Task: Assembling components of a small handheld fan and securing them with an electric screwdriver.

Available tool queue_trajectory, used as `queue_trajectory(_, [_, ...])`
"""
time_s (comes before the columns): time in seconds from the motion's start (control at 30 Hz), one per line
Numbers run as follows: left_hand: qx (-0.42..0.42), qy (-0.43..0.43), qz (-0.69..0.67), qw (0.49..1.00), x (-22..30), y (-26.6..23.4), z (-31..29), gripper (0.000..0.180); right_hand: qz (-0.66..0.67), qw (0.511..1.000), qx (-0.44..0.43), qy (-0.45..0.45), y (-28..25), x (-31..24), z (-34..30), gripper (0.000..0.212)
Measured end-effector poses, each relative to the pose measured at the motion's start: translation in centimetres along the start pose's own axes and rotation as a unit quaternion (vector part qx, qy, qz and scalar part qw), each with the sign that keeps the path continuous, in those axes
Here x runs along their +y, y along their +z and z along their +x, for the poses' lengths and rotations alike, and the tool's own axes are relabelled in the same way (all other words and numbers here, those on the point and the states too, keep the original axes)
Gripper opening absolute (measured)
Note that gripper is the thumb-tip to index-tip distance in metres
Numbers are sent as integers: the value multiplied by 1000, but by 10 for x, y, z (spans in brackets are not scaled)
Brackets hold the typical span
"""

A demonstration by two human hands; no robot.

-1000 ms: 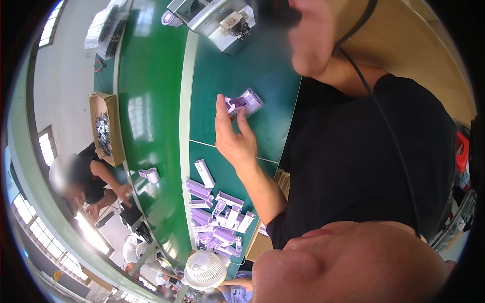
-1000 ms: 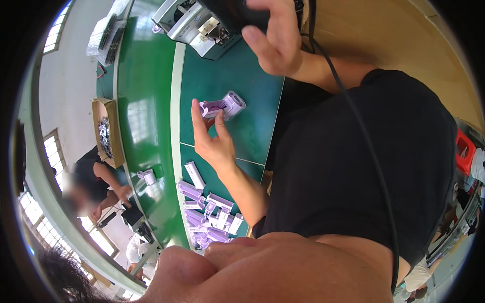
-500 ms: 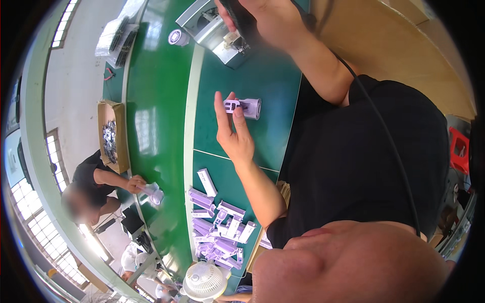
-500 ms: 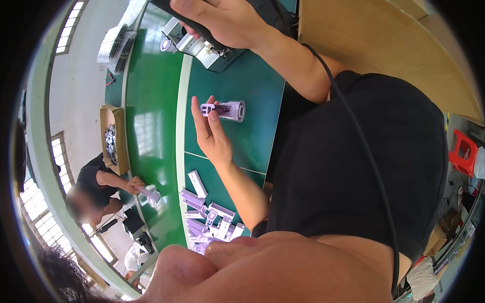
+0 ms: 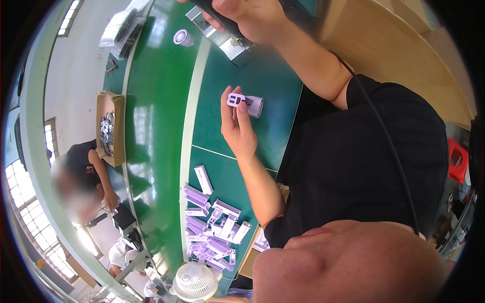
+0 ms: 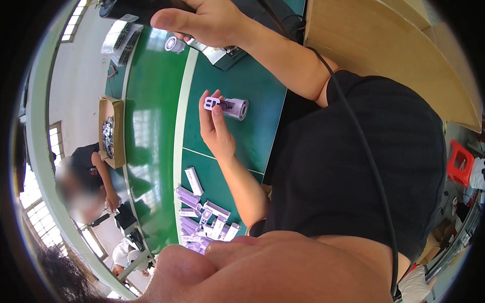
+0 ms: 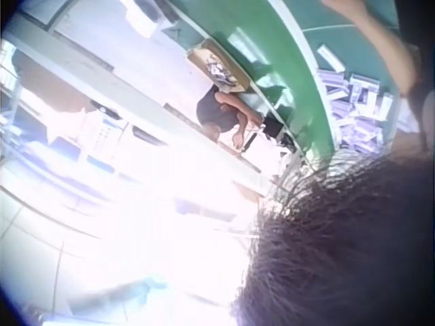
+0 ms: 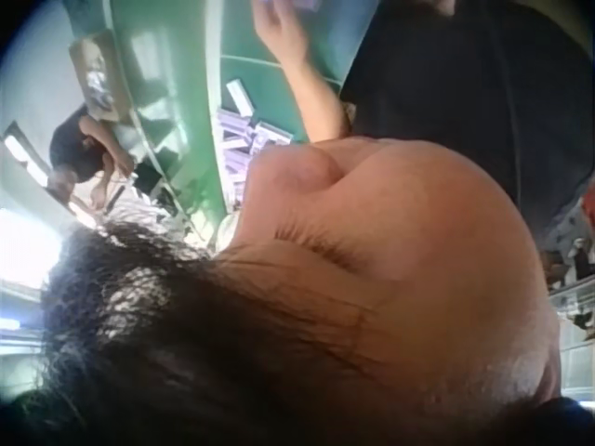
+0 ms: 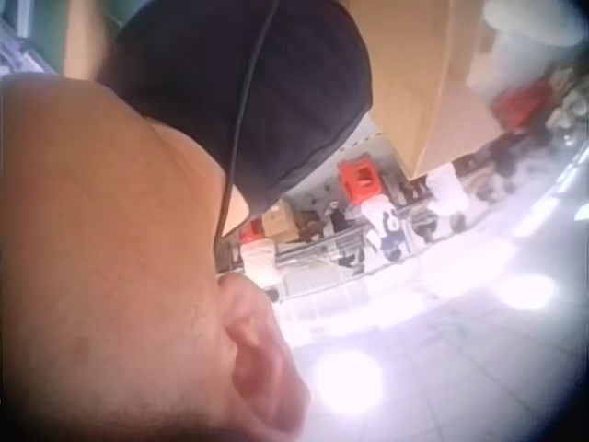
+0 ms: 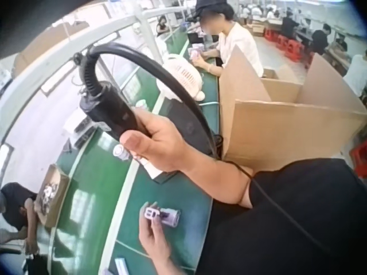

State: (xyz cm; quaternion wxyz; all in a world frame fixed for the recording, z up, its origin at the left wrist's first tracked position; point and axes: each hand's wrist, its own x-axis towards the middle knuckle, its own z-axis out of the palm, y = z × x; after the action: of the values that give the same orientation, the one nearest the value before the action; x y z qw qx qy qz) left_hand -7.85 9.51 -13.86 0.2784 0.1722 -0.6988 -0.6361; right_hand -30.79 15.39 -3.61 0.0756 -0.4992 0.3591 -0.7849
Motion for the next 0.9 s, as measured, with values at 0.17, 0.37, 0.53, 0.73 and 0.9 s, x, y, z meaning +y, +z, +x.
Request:
queue_trajectory(0.17, [-4,-13,-22,1000,-3,-6,1,50,-10,999,5,38,25,-13,10,57])
queue_trajectory(0.37, [5,-9,-3,1000,-1,1,1,52,33,994,77,70,71,-93,28,76])
queue_trajectory(0.53, [7,-16,-9,1000,-5,1,-1,51,102,993,-2,60,79,-98,32,81])
queue_trajectory(0.73, [4,-15,-23,1000,-5,-2,-1,52,123,990,-39,63,86,-88,33,74])
queue_trajectory(0.9, [-6,-13,-37,999,-6,-1,1,54,146,985,-79,55,89,-89,40,76])
